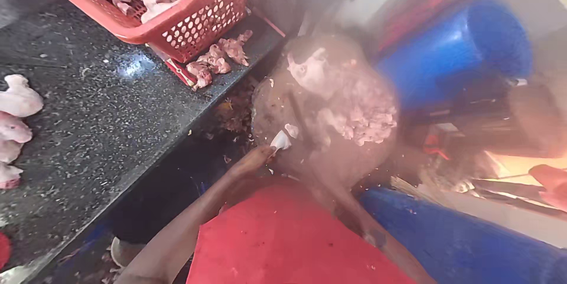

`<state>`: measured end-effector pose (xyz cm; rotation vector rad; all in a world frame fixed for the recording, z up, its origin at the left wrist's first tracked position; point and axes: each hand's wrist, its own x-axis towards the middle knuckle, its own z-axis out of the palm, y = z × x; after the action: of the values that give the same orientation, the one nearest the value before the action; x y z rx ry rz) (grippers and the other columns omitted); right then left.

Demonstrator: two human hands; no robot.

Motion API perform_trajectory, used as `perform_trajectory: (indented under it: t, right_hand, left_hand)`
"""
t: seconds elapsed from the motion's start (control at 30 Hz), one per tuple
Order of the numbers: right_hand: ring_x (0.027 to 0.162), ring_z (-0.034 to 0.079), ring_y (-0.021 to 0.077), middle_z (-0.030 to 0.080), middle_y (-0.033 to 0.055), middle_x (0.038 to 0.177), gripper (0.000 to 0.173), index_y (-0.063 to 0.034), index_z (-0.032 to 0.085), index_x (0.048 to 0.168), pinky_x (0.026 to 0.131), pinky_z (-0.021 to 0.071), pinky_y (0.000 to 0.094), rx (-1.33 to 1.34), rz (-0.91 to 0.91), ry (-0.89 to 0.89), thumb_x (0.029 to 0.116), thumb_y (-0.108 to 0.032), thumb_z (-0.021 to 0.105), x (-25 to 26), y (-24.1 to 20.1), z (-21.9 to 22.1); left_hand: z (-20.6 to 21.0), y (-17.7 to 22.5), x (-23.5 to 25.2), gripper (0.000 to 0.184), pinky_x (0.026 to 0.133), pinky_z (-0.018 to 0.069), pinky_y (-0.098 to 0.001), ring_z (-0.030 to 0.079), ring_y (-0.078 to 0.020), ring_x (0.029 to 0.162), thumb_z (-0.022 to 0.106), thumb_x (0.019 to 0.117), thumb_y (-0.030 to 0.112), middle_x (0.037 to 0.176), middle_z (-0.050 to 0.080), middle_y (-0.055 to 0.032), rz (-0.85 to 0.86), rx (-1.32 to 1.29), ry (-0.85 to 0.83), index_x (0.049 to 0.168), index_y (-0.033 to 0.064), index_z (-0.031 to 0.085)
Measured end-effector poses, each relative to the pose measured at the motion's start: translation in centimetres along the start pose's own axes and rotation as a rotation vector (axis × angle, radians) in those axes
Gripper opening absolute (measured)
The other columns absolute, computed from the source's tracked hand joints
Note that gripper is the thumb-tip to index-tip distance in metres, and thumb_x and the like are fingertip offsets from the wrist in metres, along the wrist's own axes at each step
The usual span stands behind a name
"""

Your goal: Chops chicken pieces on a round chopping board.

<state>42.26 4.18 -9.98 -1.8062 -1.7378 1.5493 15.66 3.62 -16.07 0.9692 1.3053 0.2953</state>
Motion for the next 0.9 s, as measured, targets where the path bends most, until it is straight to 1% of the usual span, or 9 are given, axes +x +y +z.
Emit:
perform_trajectory:
  t: [0.1,0.2,0.3,0.37,0.43,0.57,0.7,0.8,0.9]
  right_hand:
    - [0.05,0.037,-0.002,0.041,-0.0134,0.064,0.062,-0.0121,0.054,0.099,0.047,0.0366,0.0185,0.39,-0.36,0.106,0.1007,-0.071,0.034,-2.1,-5.8,-1.7]
    - [0.057,0.048,-0.004,0.048,-0.0147,0.065,0.066,-0.0226,0.058,0.09,0.054,0.0434,0.0184,0.518,-0.636,0.218,0.0892,-0.085,0.037,-2.4,-7.0,0.3]
    - [0.071,0.06,0.008,0.063,0.0044,0.078,0.062,0.004,0.065,0.112,0.071,0.0551,0.0293,0.125,-0.329,0.142,0.1081,-0.051,0.035,-1.1,0.5,3.4]
    - [0.064,0.051,0.0142,0.052,0.0043,0.076,0.054,-0.0008,0.06,0.109,0.063,0.048,0.0358,0.027,0.084,-0.086,0.1123,-0.042,0.025,0.5,2.3,3.4]
    - [0.063,0.051,0.0158,0.051,0.0042,0.075,0.053,-0.0008,0.061,0.108,0.064,0.0496,0.038,0.003,0.126,-0.079,0.1123,-0.039,0.025,0.8,1.4,1.5]
    - [0.052,0.039,0.0011,0.042,-0.0107,0.064,0.059,-0.0097,0.055,0.096,0.049,0.0387,0.0222,0.283,-0.289,0.076,0.1037,-0.063,0.032,-1.5,-4.6,-2.2]
    - [0.055,0.046,-0.0032,0.048,-0.0139,0.064,0.068,-0.0222,0.058,0.085,0.052,0.0412,0.0183,0.527,-0.662,0.162,0.0862,-0.087,0.039,-2.3,-7.6,-0.7]
    - [0.068,0.061,0.0118,0.063,0.0069,0.076,0.06,0.002,0.066,0.099,0.068,0.0552,0.0322,0.04,-0.4,0.102,0.1058,-0.051,0.039,-0.4,-0.1,2.4]
    - [0.093,0.066,0.0282,0.067,0.0187,0.1,0.056,0.0016,0.063,0.122,0.088,0.0537,0.0496,-0.229,0.092,-0.15,0.1116,-0.044,0.032,1.1,1.8,2.6]
  left_hand:
    - [3.2,-0.3,1.0,0.038,0.047,0.0351,-0.0194,0.04,-0.0034,0.052,0.03,0.1136,0.036,0.073,0.051,0.0055,-0.052,-0.413,-0.055,0.115,0.0088,0.057]
    - [5.6,0.0,1.9,0.038,0.047,0.0354,-0.0202,0.041,-0.0046,0.051,0.031,0.1136,0.038,0.074,0.054,0.0036,-0.121,-0.531,-0.02,0.118,0.0092,0.056]
    - [6.0,0.2,1.9,0.038,0.049,0.0396,-0.0228,0.043,-0.0065,0.053,0.032,0.1135,0.038,0.074,0.052,0.0026,-0.125,-0.464,-0.001,0.116,0.0078,0.055]
    - [5.3,0.1,1.2,0.041,0.055,0.0434,-0.0264,0.046,-0.0085,0.057,0.033,0.113,0.039,0.077,0.052,0.0015,-0.096,-0.351,-0.011,0.116,0.006,0.058]
    - [4.1,-0.1,0.7,0.042,0.06,0.0461,-0.0283,0.05,-0.0097,0.063,0.035,0.1124,0.04,0.081,0.055,0.0002,-0.022,-0.19,0.017,0.116,0.0066,0.061]
    - [1.1,-0.4,1.3,0.045,0.092,0.0542,-0.0567,0.069,-0.0331,0.098,0.045,0.1088,0.042,0.108,0.07,-0.0184,0.003,0.165,0.243,0.136,0.0086,0.057]
    - [0.5,-0.7,2.3,0.039,0.076,0.06,-0.0473,0.071,-0.0249,0.078,0.05,0.1077,0.039,0.098,0.07,-0.0125,-0.015,0.081,0.372,0.131,0.0085,0.052]
    - [0.6,-0.5,2.4,0.036,0.074,0.0596,-0.0473,0.07,-0.0251,0.075,0.051,0.1072,0.038,0.095,0.069,-0.0124,-0.031,0.095,0.376,0.127,0.0075,0.052]
    - [0.6,-0.4,2.1,0.038,0.078,0.0586,-0.0496,0.07,-0.0276,0.08,0.05,0.1083,0.034,0.097,0.068,-0.0154,0.007,0.072,0.35,0.133,0.0058,0.05]
